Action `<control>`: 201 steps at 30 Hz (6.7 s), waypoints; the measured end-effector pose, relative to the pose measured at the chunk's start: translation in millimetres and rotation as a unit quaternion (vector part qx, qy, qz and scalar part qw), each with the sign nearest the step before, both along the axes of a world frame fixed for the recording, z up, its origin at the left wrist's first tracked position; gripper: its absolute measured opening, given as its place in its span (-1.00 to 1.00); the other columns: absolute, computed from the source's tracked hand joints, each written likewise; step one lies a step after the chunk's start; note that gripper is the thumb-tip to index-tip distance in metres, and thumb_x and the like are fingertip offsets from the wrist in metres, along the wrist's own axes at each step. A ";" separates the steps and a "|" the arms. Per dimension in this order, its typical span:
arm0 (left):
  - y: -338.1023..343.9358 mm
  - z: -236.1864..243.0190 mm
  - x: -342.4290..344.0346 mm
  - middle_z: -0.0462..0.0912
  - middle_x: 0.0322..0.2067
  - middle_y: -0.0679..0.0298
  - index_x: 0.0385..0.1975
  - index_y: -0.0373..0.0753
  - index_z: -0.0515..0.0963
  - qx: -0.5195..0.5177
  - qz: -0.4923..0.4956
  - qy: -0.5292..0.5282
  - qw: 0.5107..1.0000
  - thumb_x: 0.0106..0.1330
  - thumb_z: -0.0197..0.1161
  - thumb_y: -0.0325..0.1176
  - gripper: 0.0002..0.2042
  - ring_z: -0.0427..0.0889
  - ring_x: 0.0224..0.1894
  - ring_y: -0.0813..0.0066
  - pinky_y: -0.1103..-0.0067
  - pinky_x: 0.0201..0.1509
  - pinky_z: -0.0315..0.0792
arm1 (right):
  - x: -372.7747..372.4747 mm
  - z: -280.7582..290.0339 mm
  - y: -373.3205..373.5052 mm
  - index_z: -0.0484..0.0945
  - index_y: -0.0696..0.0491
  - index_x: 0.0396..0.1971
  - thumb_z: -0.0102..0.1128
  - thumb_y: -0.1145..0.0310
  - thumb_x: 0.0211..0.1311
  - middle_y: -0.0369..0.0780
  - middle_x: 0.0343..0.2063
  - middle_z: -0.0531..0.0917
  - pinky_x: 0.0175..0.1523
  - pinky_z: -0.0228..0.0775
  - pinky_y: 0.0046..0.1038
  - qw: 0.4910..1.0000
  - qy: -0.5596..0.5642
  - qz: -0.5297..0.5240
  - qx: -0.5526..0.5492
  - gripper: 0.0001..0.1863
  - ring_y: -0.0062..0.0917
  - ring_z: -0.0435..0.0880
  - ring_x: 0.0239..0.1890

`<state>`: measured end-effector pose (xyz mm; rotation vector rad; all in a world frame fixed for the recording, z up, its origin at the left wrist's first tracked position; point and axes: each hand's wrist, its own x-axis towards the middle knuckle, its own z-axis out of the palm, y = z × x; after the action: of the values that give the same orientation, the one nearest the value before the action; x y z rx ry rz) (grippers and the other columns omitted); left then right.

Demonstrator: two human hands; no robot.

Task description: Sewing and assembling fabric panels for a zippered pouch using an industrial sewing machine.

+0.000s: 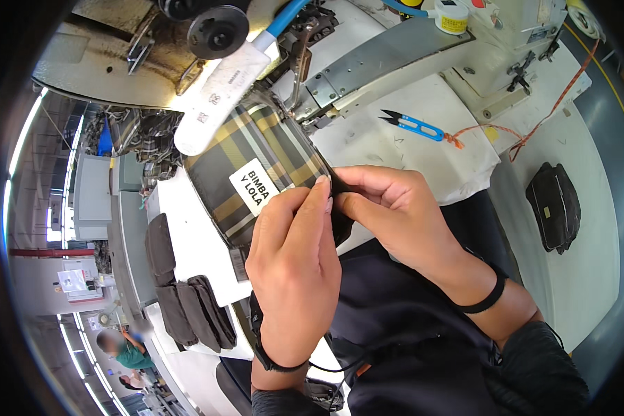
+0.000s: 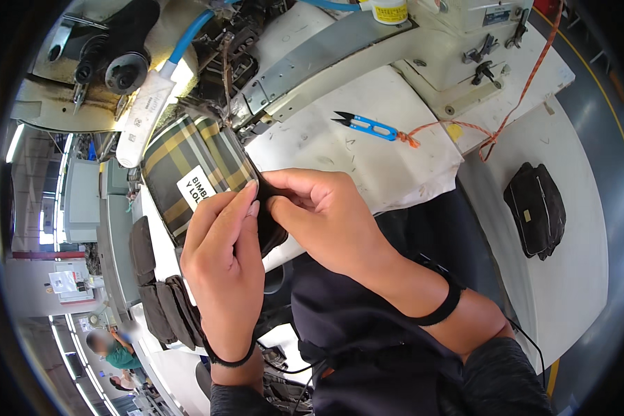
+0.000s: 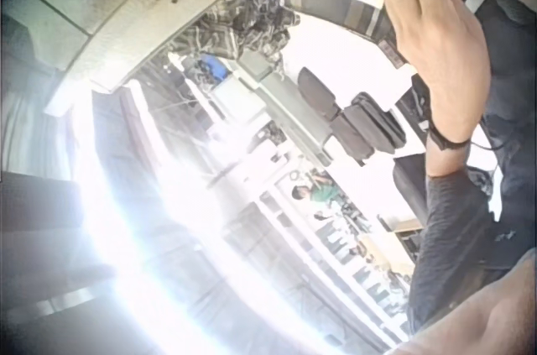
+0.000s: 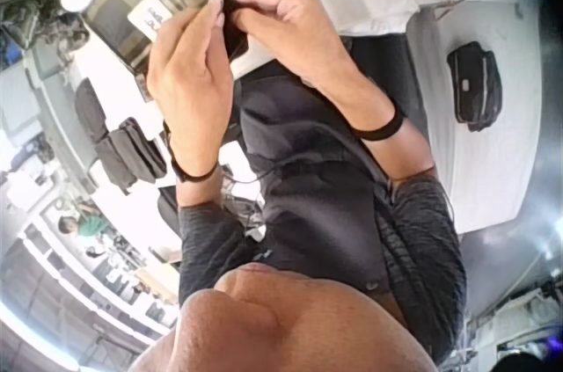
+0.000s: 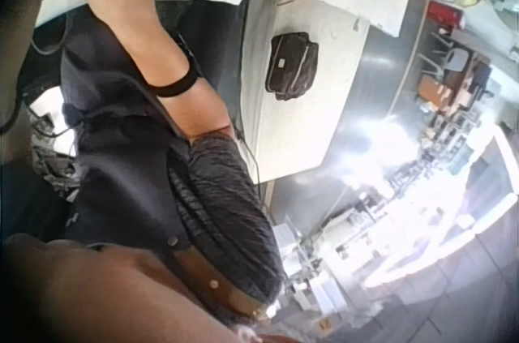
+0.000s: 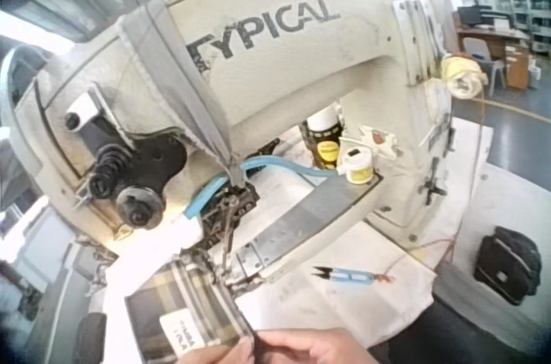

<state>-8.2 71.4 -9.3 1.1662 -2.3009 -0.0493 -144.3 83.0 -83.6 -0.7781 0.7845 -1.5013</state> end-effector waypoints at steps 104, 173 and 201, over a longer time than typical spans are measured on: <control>-99.5 43.1 28.9 0.72 -0.13 0.22 -0.05 -0.27 0.73 -0.191 -0.207 -0.254 0.925 0.18 0.34 -0.63 -0.68 0.75 -0.18 0.21 0.42 -0.14 0.62 | 33.9 9.9 -40.6 0.67 0.27 -0.07 0.21 0.54 0.23 -0.13 -0.32 0.73 -0.22 0.52 -0.47 0.985 0.026 -0.171 -0.005 -0.72 -0.53 0.70 -0.29; -73.9 63.8 12.1 0.69 -0.10 0.08 0.07 -0.34 0.66 -0.051 -0.078 -0.293 0.952 0.33 0.06 -0.71 -0.62 0.67 -0.22 0.24 0.49 -0.10 0.55 | 49.2 13.1 -53.0 0.54 0.23 -0.21 0.19 0.49 0.27 0.07 -0.35 0.69 -0.17 0.54 -0.09 0.945 0.188 -0.265 -0.030 -0.85 0.01 0.70 -0.26; -65.6 18.1 28.7 0.72 -0.02 0.23 0.19 -0.24 0.66 0.085 -0.032 -0.019 0.996 0.38 0.29 -0.61 -0.62 0.66 0.05 0.50 0.55 0.22 0.49 | 51.7 7.6 -38.8 0.59 0.24 -0.07 0.13 0.55 0.18 0.03 -0.19 0.63 -0.07 0.51 -0.22 0.959 0.167 -0.228 -0.024 -0.70 -0.08 0.64 -0.18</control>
<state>20.4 5.8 8.7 1.1846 -2.4056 -0.2541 -92.6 44.2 -75.9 -0.9452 1.2479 -1.8259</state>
